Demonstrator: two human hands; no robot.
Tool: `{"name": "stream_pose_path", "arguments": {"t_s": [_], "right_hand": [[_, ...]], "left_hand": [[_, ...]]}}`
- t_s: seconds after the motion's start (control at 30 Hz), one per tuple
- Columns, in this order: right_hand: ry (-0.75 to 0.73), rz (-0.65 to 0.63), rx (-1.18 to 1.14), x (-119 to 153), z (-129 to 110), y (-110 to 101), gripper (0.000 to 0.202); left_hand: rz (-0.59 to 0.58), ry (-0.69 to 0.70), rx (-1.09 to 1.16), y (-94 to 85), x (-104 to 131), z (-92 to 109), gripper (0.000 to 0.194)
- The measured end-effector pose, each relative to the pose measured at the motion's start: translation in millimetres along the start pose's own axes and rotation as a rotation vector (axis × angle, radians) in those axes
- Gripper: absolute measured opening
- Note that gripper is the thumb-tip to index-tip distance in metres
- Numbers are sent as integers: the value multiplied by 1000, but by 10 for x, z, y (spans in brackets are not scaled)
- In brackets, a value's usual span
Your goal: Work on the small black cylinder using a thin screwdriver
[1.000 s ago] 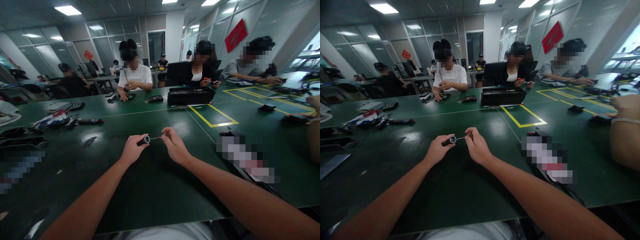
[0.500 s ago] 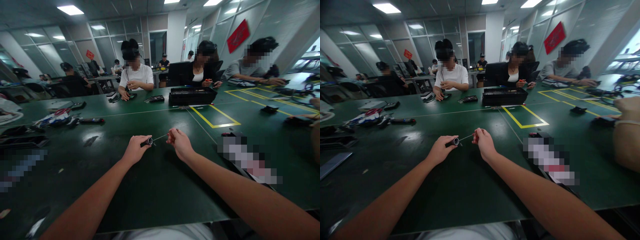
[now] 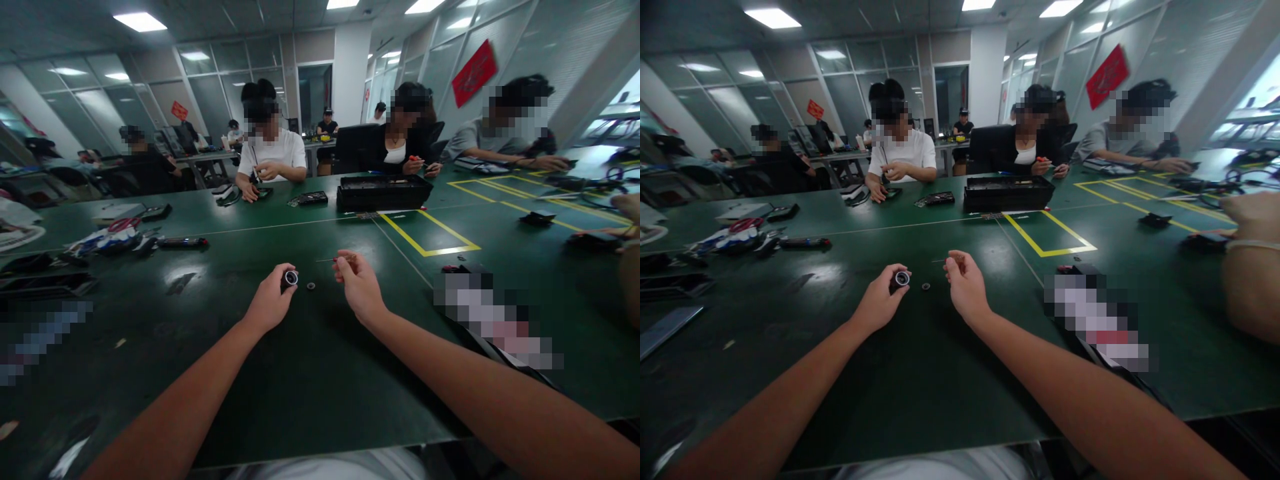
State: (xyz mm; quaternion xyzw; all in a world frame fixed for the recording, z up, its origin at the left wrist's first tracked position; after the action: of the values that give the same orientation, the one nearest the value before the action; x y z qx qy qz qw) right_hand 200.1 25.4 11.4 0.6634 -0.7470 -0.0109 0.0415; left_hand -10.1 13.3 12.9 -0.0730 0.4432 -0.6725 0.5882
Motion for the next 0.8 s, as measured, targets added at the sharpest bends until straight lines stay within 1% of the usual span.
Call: {"name": "stream_pose_path", "arguments": {"t_s": [0.07, 0.17, 0.3, 0.37, 0.5, 0.57, 0.7, 0.8], "right_hand": [[-29, 0, 18, -2, 10, 1, 29], [-59, -1, 31, -4, 14, 1, 29], [-66, 4, 4, 7, -11, 3, 27], [-65, 6, 1, 14, -25, 8, 26], [-63, 7, 0, 18, -34, 18, 26], [-63, 0, 1, 19, -31, 22, 26], [-61, -8, 12, 27, -30, 24, 25], [-60, -20, 25, 38, -40, 25, 24]], "left_hand": [[-54, 14, -47, 4, -2, 42, 40], [-160, -26, -141, 15, -29, 122, 43], [-356, -51, -261, 71, -114, 196, 34], [-427, -47, -306, 114, -172, 192, 32], [-492, -71, -380, 189, -312, 123, 43], [-508, -84, -395, 206, -387, 92, 44], [-556, -79, -357, 214, -506, 79, 31], [-575, -77, -342, 219, -547, 89, 26]]}}
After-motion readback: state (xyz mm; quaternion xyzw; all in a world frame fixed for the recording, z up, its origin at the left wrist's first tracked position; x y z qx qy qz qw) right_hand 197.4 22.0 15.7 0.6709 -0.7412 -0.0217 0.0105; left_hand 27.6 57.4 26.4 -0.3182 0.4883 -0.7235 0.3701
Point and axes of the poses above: each hand's wrist, its own x-axis away from the middle knuckle, its own y-axis out of the palm, z = x × y, the point moved 2 cm from there along -x, towards the middle knuckle, and after that the axes turned 12 degrees about y, right-handed, at the moved point
